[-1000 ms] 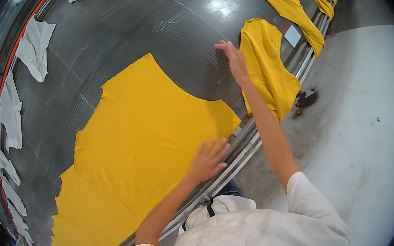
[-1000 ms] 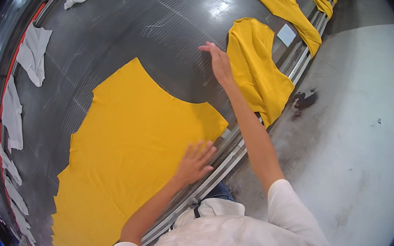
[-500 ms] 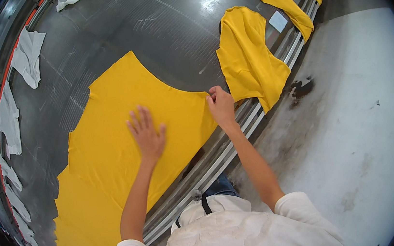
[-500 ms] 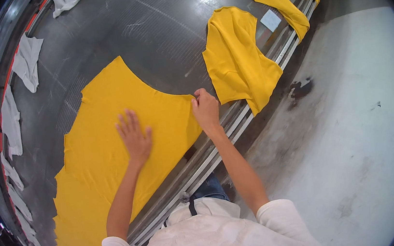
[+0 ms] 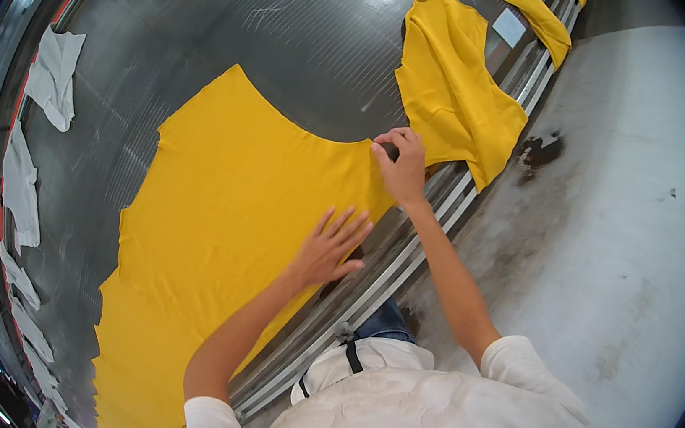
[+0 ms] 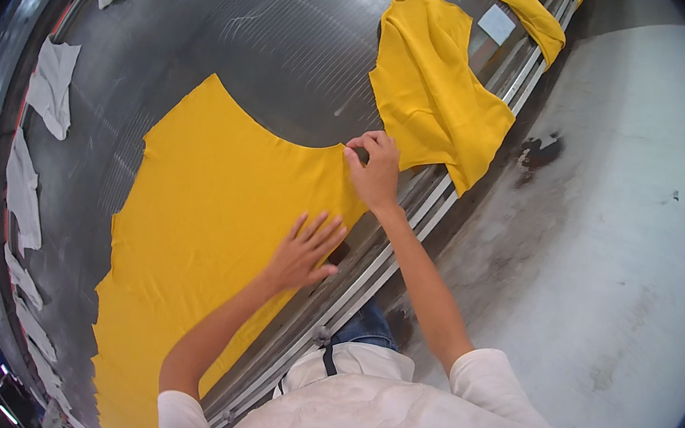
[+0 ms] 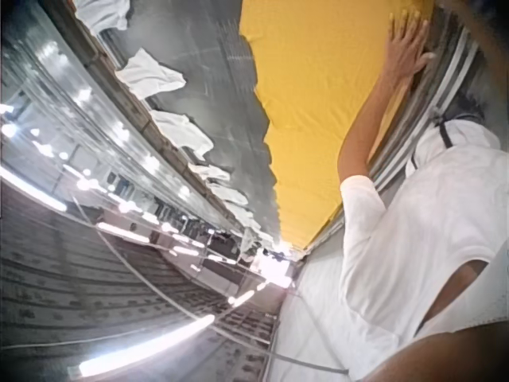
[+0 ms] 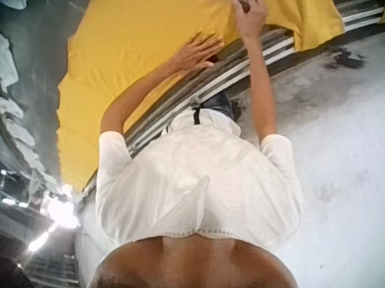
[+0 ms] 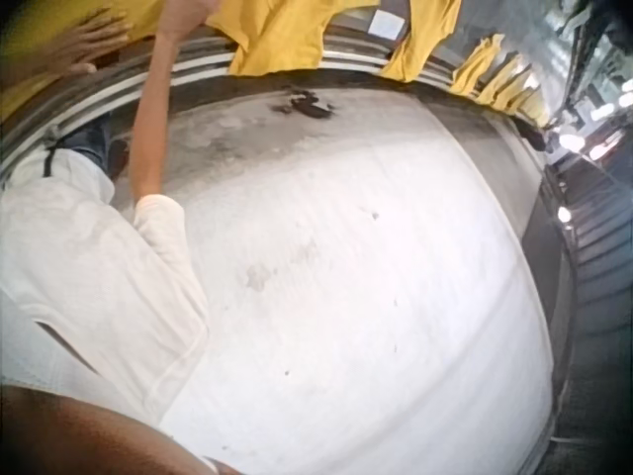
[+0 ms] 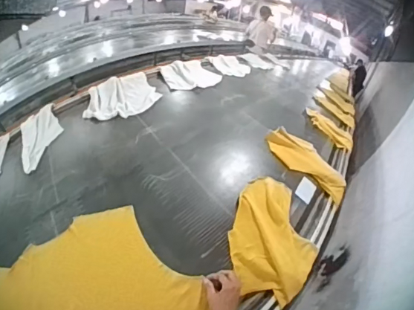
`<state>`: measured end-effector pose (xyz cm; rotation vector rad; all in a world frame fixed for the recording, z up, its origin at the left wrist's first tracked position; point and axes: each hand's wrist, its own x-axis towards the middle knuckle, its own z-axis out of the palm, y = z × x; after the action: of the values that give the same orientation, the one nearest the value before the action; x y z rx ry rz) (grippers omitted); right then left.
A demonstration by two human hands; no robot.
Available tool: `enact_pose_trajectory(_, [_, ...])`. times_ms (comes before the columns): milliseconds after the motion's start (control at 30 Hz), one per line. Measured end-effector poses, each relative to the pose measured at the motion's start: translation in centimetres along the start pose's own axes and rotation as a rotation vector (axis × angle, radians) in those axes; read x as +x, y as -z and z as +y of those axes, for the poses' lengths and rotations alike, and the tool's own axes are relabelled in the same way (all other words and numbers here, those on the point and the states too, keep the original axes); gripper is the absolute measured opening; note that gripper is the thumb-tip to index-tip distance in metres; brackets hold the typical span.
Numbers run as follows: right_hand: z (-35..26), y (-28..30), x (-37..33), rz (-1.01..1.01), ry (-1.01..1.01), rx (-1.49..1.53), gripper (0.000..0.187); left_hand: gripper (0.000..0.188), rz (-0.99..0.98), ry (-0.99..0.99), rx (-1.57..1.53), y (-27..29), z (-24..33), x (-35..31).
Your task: The person repeatedly picks up yellow garments from a conveyor belt, unfolds them, and smooths them flat with both hands. The person then folds each garment and places it back on the belt. The process is repeated for multiple garments throughout the clip.
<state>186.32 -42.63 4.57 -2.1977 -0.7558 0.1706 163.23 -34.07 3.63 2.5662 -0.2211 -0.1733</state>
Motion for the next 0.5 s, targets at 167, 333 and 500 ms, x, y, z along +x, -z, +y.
enact_pose_trajectory(167, [-1.1,1.8,-0.3,0.013,-0.107,0.158,0.024,0.077,0.222,0.080,0.099,3.9,-5.6,7.0])
enact_pose_trajectory(333, [-0.6,4.4,-3.7,0.085,-0.143,0.051,0.026,0.066,0.435,0.114,0.099,4.9,-7.8,12.5])
enact_pose_trajectory(500, [-2.0,5.7,-7.7,0.098,-0.164,-0.013,0.024,0.073,0.512,0.244,-0.087,1.6,-3.0,10.5])
